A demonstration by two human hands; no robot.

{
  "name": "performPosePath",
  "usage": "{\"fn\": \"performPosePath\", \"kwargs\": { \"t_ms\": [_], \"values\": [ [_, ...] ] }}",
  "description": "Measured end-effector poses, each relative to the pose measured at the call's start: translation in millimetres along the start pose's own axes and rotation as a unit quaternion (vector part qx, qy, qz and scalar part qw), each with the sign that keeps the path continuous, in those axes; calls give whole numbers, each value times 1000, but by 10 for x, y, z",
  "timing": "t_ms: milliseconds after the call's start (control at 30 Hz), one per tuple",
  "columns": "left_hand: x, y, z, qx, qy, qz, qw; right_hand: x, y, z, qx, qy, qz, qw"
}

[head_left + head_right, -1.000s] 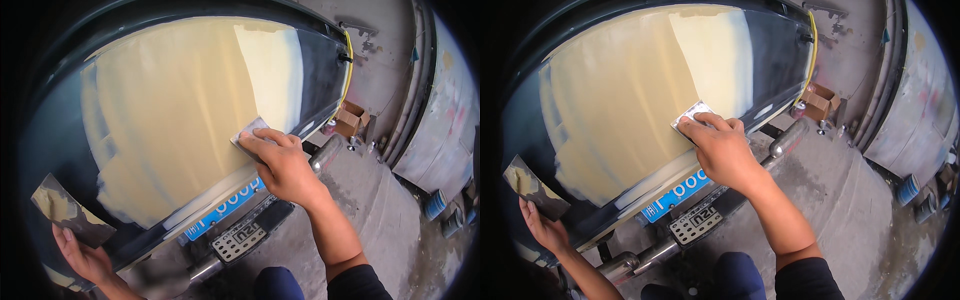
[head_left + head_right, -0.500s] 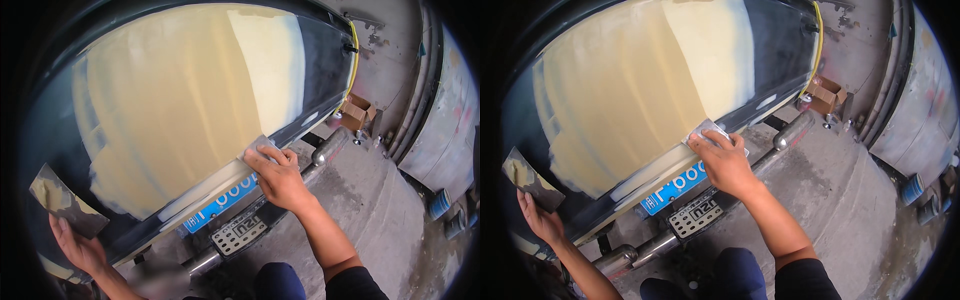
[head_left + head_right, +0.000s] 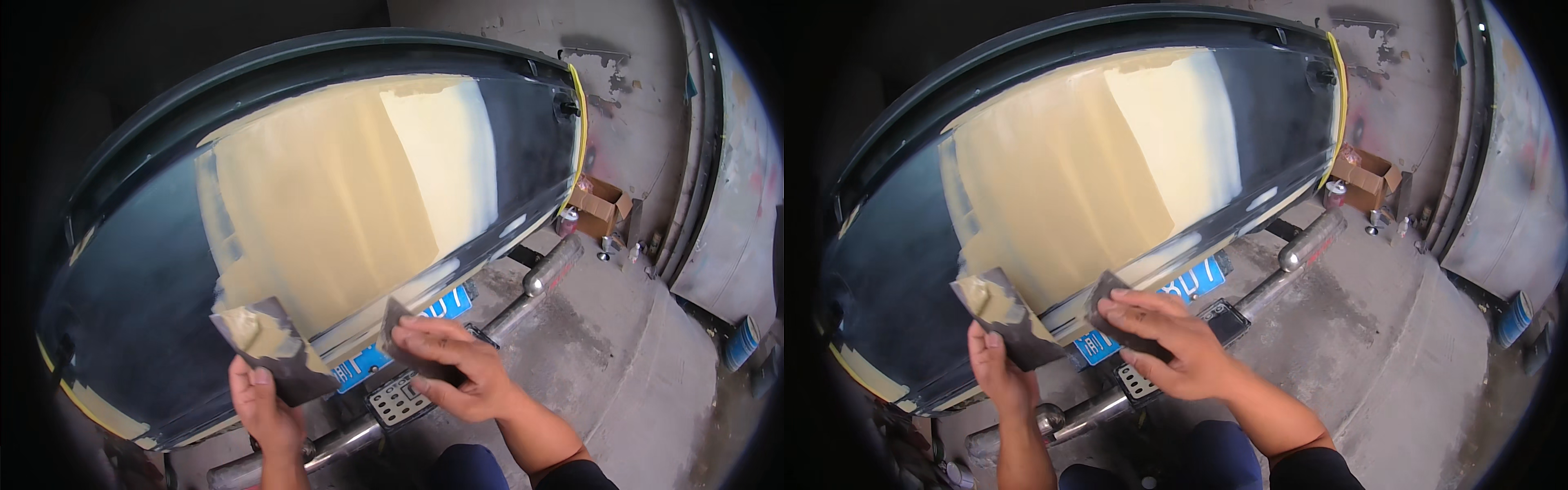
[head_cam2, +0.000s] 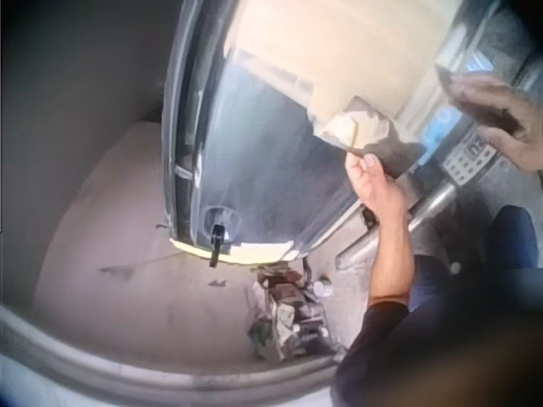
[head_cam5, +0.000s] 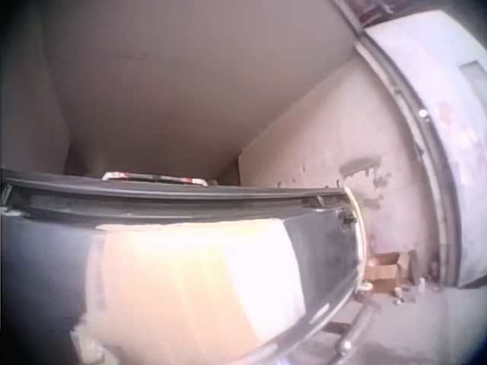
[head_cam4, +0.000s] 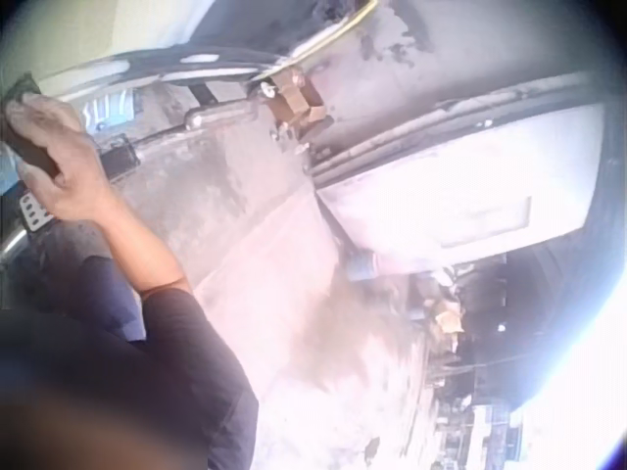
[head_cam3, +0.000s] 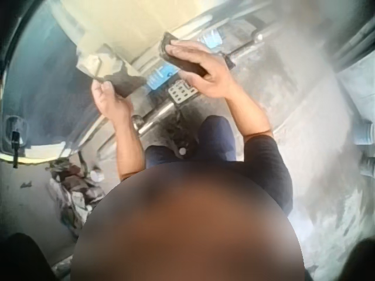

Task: The person applies a beige body filler to the rear of a dark-colored vehicle using a small metal spreader. They repeatedly scoop filler from a larger metal palette and smooth it across the trunk lid and bumper area, gradually covering a large surface.

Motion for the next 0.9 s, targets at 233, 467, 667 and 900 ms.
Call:
{"fn": "performPosePath", "kwargs": {
  "t_ms": [233,467,667,900],
  "values": [
    [-426,-27,-24,25,-114,-27,993,-389,14,-5,77,-25,79,994],
    [789,826,-901,-172,-29,-19,984,715,1011,-338,-50,-335,-123,933],
    [985,938,-850,-208,-6,0,978,1174,2058,-601,-177,-360,-135,906],
    [939,922,-808,-193,-7,6,981,583,2262,-221,-164,-326,-93,926]
  ]
}}
Point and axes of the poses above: each hand's wrist, its own y-axis towards the middle knuckle, its own x-axis out of the back of the hand, z = x × y, the point moved 10 cm from there along y, towards the middle knuckle, and after that the axes turned 1 degree about -x, right-handed, at the moved point
